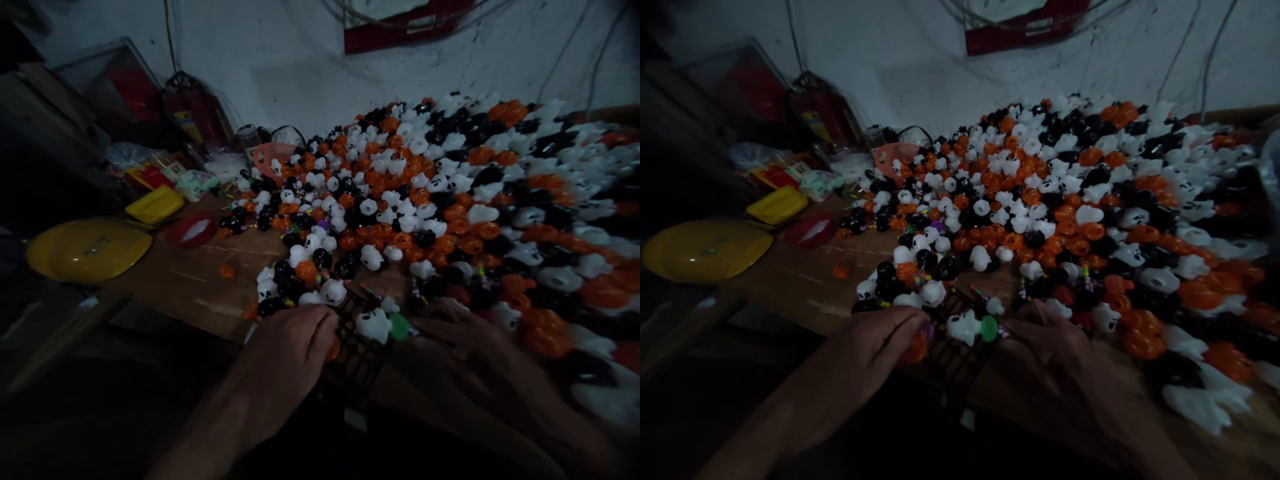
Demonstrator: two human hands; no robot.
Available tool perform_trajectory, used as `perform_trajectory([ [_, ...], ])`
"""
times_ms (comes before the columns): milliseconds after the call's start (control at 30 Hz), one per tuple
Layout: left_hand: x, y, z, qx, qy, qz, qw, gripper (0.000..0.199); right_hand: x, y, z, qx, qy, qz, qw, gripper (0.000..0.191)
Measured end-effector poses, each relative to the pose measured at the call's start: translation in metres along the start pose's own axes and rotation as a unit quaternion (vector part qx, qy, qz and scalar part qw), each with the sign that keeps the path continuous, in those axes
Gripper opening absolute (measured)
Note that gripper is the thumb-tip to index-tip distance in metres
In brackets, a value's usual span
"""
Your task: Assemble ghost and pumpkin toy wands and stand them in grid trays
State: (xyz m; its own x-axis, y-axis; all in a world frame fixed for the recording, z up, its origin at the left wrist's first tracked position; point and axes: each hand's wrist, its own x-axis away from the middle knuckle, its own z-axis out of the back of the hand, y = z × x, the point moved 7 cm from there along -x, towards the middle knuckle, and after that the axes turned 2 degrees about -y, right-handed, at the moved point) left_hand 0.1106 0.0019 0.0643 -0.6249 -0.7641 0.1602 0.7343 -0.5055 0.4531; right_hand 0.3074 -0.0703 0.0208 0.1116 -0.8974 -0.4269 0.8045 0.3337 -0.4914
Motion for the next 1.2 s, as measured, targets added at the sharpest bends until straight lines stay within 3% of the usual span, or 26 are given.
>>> perform_trajectory([
  [100,0.000,0.000,-0.005,-0.004,0.012,-0.001,1.000,0.025,0.017,0.007,-0.028,-0.092,-0.034,-0.128,0.987,0.022],
  [200,0.001,-0.001,-0.006,-0.019,0.039,0.003,0.999,0.027,0.021,-0.001,-0.050,-0.141,-0.035,-0.173,0.974,0.015],
  [333,0.000,0.000,-0.011,-0.029,0.058,-0.027,0.998,0.033,0.016,-0.002,-0.065,-0.151,-0.048,-0.212,0.964,0.011],
  [600,0.002,0.004,-0.014,-0.099,0.146,-0.094,0.980,0.030,0.009,0.006,-0.080,-0.192,-0.038,-0.236,0.952,0.010],
  [767,0.008,0.009,-0.011,-0.168,0.216,-0.050,0.961,0.018,0.009,0.010,-0.087,-0.188,-0.029,-0.235,0.953,0.021],
  [933,0.010,0.003,-0.016,-0.198,0.204,0.012,0.959,0.020,-0.001,-0.007,-0.077,-0.146,-0.036,-0.146,0.978,0.006],
  [1067,0.009,0.001,-0.016,-0.205,0.195,0.014,0.959,0.024,-0.014,-0.019,-0.071,-0.187,-0.002,-0.096,0.978,0.012],
  [1200,0.010,0.004,-0.014,-0.192,0.205,-0.012,0.960,0.022,-0.023,-0.020,-0.081,-0.220,-0.004,-0.122,0.968,0.013],
])
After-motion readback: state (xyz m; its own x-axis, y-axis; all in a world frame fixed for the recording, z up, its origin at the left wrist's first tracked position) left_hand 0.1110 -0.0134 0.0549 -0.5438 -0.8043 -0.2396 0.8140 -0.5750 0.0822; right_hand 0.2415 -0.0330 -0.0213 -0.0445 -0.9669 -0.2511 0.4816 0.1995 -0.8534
